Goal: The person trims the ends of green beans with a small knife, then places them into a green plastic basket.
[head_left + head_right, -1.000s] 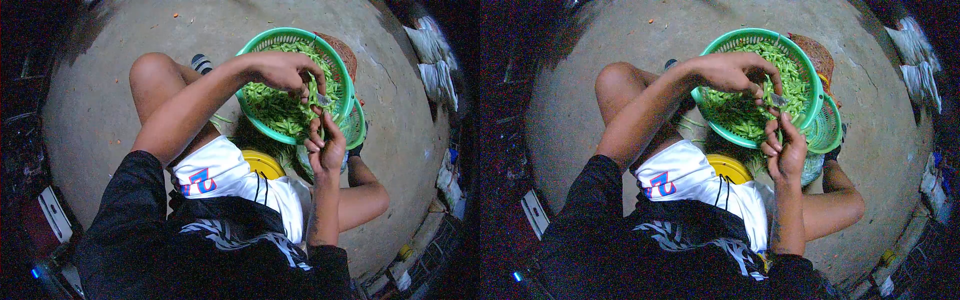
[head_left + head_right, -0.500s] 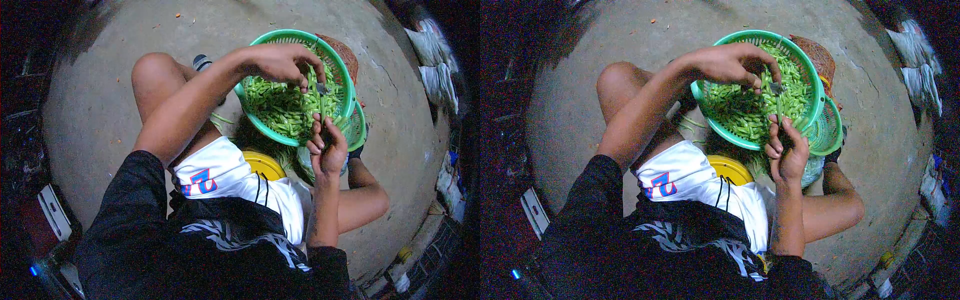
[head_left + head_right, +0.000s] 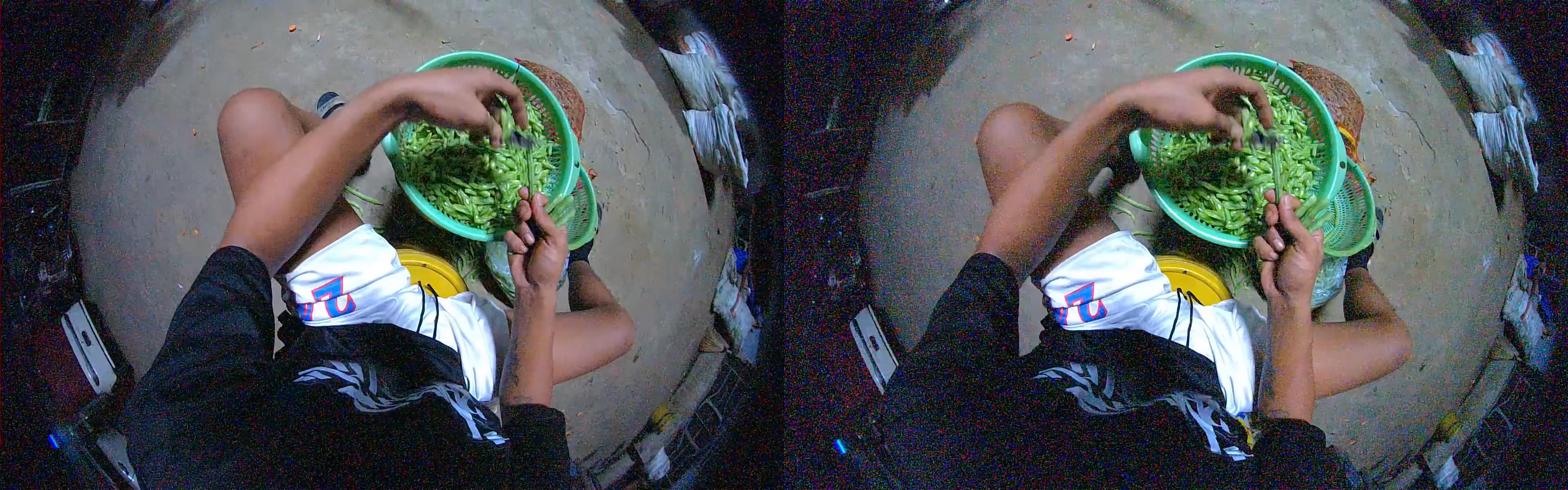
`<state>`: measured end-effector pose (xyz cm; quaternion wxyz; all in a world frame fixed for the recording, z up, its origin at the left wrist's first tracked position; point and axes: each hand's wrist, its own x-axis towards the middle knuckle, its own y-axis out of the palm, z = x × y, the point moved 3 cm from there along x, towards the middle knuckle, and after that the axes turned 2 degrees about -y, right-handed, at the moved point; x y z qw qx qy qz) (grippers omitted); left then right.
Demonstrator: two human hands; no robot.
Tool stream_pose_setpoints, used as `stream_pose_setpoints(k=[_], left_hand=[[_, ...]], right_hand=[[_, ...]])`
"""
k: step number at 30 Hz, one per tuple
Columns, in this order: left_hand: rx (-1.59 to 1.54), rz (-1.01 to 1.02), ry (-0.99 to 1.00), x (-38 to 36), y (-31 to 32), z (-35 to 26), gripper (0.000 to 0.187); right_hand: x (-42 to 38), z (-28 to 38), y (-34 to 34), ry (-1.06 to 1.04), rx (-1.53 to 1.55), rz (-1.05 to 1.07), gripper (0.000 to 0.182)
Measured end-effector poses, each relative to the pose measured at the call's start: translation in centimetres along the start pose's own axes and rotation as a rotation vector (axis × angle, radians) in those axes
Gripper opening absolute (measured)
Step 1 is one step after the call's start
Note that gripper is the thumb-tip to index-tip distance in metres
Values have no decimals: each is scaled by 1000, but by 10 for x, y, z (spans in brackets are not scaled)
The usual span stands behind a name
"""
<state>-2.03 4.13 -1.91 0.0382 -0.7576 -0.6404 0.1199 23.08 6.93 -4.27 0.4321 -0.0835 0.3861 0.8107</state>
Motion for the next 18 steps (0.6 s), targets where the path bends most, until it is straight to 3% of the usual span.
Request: stream_pose_setpoints(k=[2, 7, 8, 12, 14, 18], left_hand=[[-121, 113, 3, 2, 24, 2, 40], [-118, 8, 74, -2, -3, -2, 34], [-114, 15, -14, -2, -9, 1, 37], [52, 68, 39, -6, 21, -13, 44], [-120, 144, -2, -6, 36, -17, 41], [-55, 23, 64, 1, 2, -5, 34]], right_hand=[[1, -1, -2, -1, -5, -26, 18], [-1, 1, -4, 5, 2, 22, 15], [-1, 1, -4, 2, 5, 26, 15], [0, -4, -1, -3, 40, -2, 16], [0, -3, 0, -4, 45, 0, 16], [-2, 1, 1, -13, -4, 27, 17]])
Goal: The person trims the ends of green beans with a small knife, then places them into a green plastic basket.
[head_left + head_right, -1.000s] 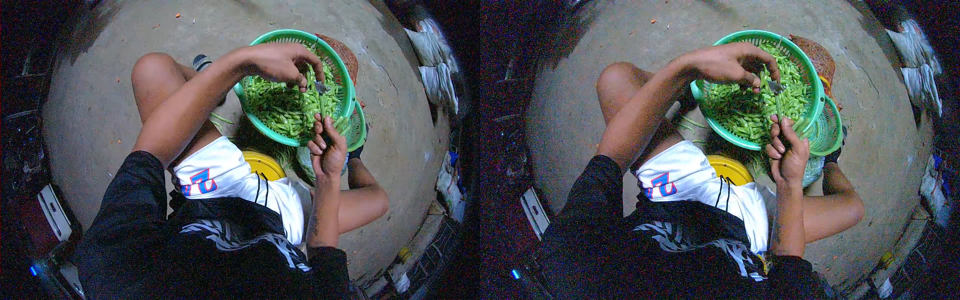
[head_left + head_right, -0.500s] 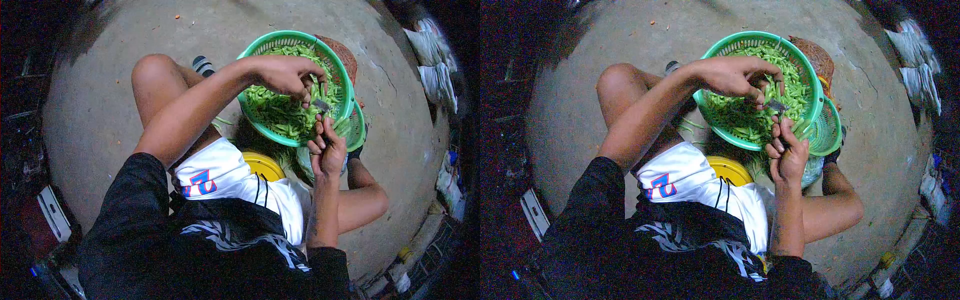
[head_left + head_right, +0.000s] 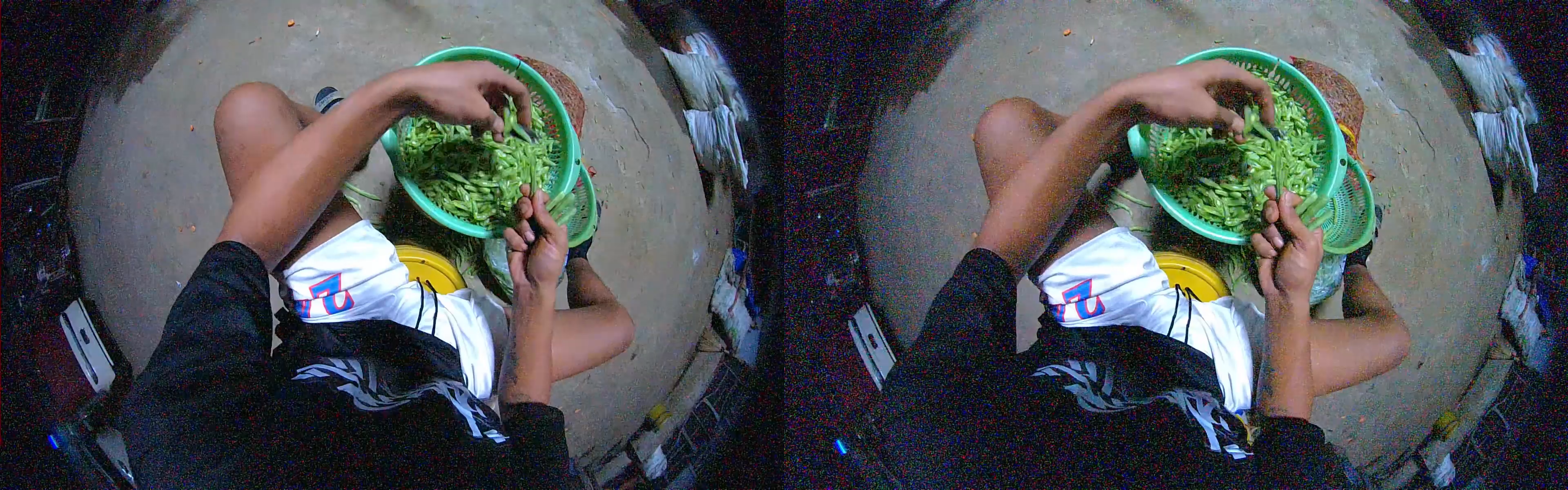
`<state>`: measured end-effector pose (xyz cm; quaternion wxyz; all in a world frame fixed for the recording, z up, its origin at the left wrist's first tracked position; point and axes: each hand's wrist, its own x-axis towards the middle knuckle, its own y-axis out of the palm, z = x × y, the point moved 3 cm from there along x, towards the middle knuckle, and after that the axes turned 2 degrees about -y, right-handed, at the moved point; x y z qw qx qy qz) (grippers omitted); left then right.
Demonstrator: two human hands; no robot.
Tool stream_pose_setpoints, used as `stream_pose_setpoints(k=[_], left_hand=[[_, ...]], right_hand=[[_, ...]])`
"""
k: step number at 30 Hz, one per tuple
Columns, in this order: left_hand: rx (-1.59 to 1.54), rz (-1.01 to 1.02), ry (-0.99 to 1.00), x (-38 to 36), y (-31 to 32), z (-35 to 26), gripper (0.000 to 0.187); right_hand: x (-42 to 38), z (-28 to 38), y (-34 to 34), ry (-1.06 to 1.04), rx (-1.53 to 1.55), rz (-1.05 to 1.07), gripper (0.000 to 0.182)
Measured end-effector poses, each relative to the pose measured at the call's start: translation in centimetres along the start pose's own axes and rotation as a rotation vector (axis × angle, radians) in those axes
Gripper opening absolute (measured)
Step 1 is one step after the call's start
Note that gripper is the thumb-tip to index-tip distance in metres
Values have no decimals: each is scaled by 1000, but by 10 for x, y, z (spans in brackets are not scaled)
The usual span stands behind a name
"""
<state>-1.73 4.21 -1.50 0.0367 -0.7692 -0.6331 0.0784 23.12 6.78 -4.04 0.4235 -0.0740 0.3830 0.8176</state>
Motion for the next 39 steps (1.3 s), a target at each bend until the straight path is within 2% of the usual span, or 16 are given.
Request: stream_pose_setpoints(k=[2, 6, 8, 9, 10, 12, 14, 16, 18, 20, 25, 29, 34, 36, 37, 39], left_hand=[[-7, -10, -8, -1, -1, 0, 38], [37, 110, -64, -5, 37, -17, 38], [64, 113, 113, 3, 28, -4, 35], [67, 44, -41, -1, 19, -5, 34], [47, 2, -62, 3, 11, 3, 37], [27, 12, -41, 1, 6, -2, 39], [64, 14, -8, 0, 23, -5, 40], [116, 86, -65, -4, 32, -19, 39], [124, 104, -11, -2, 32, -15, 38], [-2, 111, -49, -3, 27, -11, 36], [120, 77, 58, -3, 26, -14, 36], [130, 112, -35, -5, 27, -16, 36], [68, 95, -68, -3, 37, -12, 36], [96, 37, -15, -4, 24, -11, 37], [128, -21, 40, -4, 13, -9, 37], [35, -53, -25, -2, -1, -1, 39]], right_hand=[[1, 1, 1, 13, -3, -11, 20], [2, -5, 1, -3, 33, -57, 22], [2, -4, 0, 0, -8, -50, 22], [3, -4, -2, 14, 24, -4, 23], [3, -4, -2, 11, 26, 2, 23], [3, -2, -1, 6, 46, 6, 25], [2, -4, 1, 3, 57, -20, 21], [1, -7, 2, -28, 81, -44, 16], [1, -4, 1, -11, 62, -28, 13], [4, -3, -3, 49, 84, -2, 14], [4, -4, 2, 45, 47, -47, 13], [5, -5, -5, 52, 61, -60, 13], [8, -10, -12, 81, 162, -81, 14], [10, -8, -10, 113, 186, 67, 14], [9, -8, -10, 114, 186, 66, 14], [7, -6, -11, 88, 130, -4, 16]])
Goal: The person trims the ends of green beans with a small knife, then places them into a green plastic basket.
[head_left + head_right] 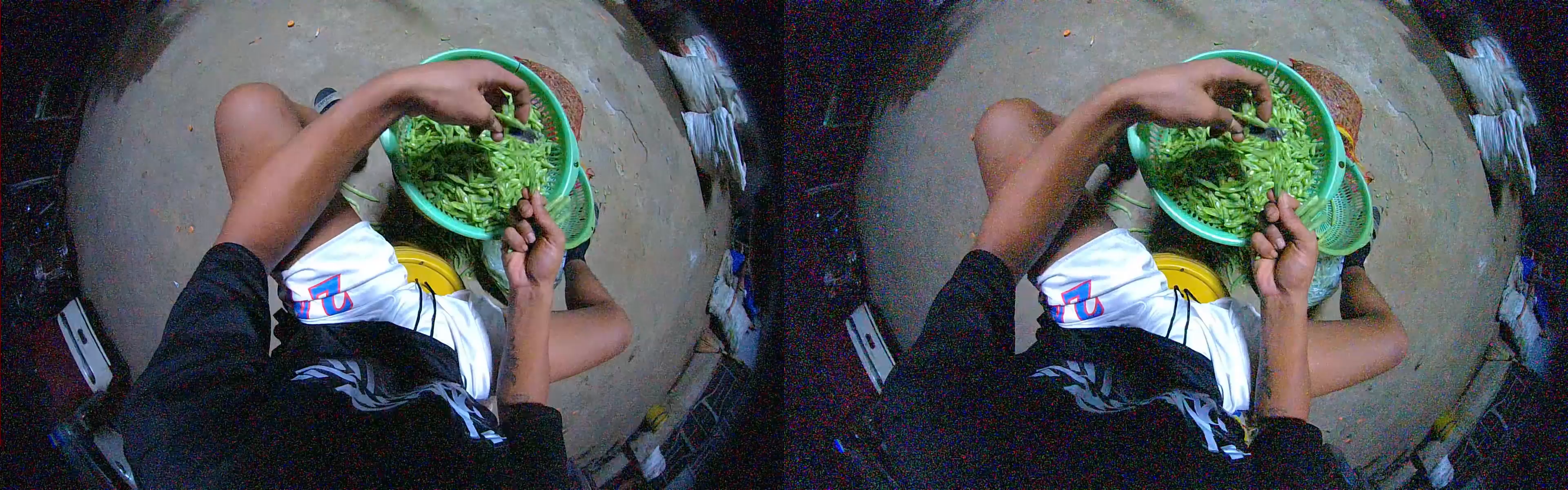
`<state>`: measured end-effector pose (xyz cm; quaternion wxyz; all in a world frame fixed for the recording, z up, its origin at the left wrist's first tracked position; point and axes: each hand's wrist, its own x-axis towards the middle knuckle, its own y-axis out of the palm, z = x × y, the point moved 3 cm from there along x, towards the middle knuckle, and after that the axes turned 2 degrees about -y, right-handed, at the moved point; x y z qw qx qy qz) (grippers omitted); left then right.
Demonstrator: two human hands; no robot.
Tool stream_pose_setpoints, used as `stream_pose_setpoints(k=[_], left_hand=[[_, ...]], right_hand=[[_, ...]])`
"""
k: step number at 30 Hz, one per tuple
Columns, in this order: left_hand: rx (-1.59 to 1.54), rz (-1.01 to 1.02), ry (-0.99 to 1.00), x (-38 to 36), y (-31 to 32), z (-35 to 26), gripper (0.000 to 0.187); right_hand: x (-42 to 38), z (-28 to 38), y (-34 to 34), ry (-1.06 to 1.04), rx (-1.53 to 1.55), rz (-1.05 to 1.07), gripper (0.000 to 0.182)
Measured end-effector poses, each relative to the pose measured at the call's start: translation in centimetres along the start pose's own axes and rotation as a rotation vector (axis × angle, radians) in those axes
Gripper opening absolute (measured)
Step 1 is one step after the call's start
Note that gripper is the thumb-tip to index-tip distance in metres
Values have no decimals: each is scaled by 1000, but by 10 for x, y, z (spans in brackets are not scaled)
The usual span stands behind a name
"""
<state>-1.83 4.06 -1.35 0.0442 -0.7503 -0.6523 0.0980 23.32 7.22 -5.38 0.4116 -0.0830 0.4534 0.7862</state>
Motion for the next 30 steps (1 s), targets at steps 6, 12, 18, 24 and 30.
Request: stream_pose_setpoints(k=[6, 12, 18, 24, 30], left_hand=[[76, 164, -22, -4, 38, -13, 44], [52, 65, 15, 0, 8, -3, 41], [212, -102, 2, -1, 3, 7, 46], [115, 57, 30, 0, 18, -5, 46], [114, 203, 61, 1, 26, -5, 39]], right_hand=[[2, -7, 0, -28, 56, -75, 20], [0, 1, 8, -13, -35, 15, 30], [0, 4, 19, -71, -141, 99, 40], [0, 0, 19, -121, -443, 111, 30], [-5, -1, 32, -113, -433, 114, 30]])
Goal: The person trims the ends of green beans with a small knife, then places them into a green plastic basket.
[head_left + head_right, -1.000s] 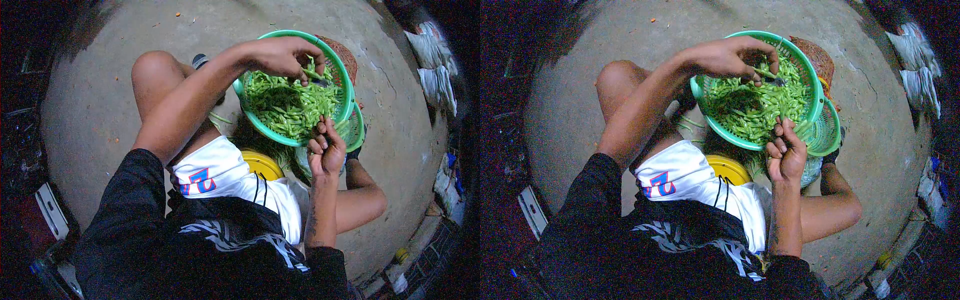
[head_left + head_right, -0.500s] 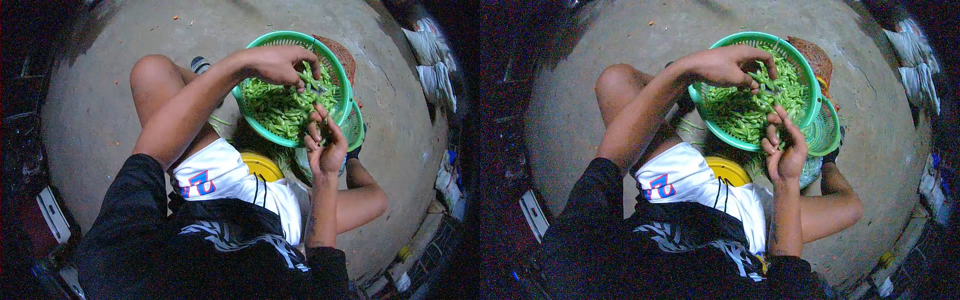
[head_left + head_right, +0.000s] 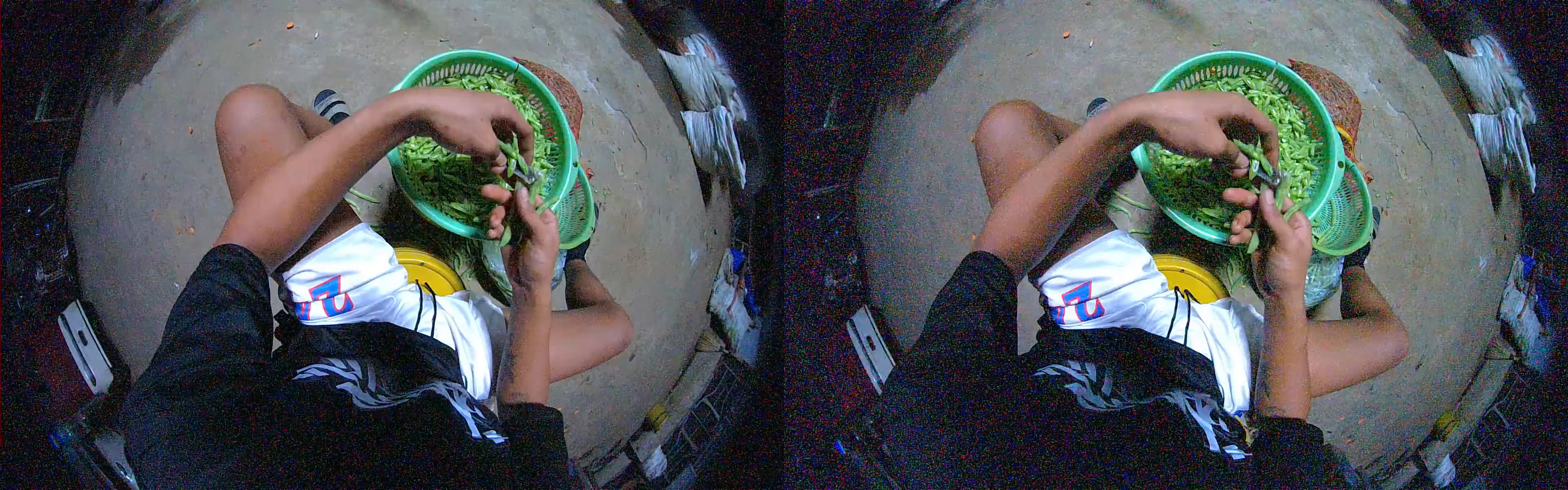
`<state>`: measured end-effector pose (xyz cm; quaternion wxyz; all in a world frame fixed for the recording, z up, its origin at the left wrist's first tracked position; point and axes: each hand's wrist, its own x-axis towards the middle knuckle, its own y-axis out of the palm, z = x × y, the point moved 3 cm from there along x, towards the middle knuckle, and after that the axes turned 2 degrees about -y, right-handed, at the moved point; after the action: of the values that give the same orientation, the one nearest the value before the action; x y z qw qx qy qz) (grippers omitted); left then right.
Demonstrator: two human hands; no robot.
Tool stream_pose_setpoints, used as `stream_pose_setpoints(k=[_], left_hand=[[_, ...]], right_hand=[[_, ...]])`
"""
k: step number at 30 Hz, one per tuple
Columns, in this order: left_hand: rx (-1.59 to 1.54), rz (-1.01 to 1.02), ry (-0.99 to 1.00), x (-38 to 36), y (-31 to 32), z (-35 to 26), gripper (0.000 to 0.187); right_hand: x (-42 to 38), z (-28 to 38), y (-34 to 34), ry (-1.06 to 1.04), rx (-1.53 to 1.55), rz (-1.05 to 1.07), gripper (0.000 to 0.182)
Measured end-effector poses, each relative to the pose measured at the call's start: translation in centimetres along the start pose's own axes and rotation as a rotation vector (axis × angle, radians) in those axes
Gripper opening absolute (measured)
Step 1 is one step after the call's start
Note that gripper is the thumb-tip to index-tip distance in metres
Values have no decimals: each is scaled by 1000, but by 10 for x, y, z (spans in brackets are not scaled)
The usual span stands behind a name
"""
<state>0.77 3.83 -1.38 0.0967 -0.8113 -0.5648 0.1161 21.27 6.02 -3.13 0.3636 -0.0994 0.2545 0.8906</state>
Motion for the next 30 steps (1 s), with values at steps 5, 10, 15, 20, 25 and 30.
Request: stream_pose_setpoints(k=[5, 10, 15, 20, 25, 30], left_hand=[[-72, -130, -23, -11, -20, 1, 37], [-112, -171, -98, -13, -20, 3, 38], [10, -123, -69, -3, -5, 7, 43], [14, -180, -65, -5, -13, 8, 45], [-9, -159, 9, -5, -12, 4, 41], [-126, -253, -177, -19, -50, 23, 40]], right_hand=[[-2, -2, -15, 90, 142, 31, 37], [-5, -2, -15, 132, 192, -28, 29], [-6, -2, -13, 58, 108, -99, 29], [-6, -2, -15, 105, 210, -30, 29], [-7, -7, -18, 60, 107, -86, 28], [-8, -5, -21, -9, 47, -180, 25]])
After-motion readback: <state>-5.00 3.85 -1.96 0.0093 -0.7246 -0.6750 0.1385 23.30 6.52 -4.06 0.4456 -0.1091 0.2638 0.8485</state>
